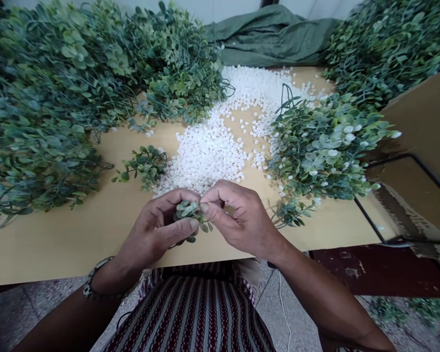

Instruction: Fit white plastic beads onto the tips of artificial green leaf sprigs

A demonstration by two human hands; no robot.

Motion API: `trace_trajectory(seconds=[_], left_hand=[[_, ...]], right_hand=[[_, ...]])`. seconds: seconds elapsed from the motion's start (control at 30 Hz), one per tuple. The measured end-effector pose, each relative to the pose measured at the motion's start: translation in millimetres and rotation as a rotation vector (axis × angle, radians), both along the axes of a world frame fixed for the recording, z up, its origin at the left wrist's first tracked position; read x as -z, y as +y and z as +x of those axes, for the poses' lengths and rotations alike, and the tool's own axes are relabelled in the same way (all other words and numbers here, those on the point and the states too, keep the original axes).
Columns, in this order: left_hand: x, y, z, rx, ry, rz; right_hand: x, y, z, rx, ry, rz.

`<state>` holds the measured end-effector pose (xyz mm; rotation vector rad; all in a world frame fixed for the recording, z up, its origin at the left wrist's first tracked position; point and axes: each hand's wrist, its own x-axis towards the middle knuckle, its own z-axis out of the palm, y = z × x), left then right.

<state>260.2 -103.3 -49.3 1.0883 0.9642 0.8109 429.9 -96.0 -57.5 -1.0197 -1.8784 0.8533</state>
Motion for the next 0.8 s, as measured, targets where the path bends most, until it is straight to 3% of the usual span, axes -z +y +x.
trace_trajectory(seconds=[0.17, 0.33, 0.43, 0.5, 0.6, 0.7, 0.8], left_hand=[[8.6, 0, 1, -0.110, -0.035, -0.006], [4.5, 3, 1, -0.226, -0.010, -0.085], [1.0, 5, 1, -0.345, -0.022, -0.105], [0.4, 5, 1, -0.387, -0.021, -0.052], [-0.1, 5, 0, -0.349, 0.030, -0.017], [-1.7, 4, -3, -0.292, 0.118, 0.007], [-2.8, 4, -6, -0.267, 0.164, 0.019]], right_hand=[[4.1, -2, -4, 0.039, -0.005, 0.076], [3.1, 2, 11, 0.018, -0.018, 0.103], [4.2, 3, 30, 0.140, -0.158, 0.215], [7.4, 1, 40, 0.093, -0.306, 0.276], [15.6, -3, 45, -0.063, -0.539, 0.329], [24.4, -7, 43, -0.100, -0.698, 0.410], [28.9, -9, 41, -0.102, -0.729, 0.478]])
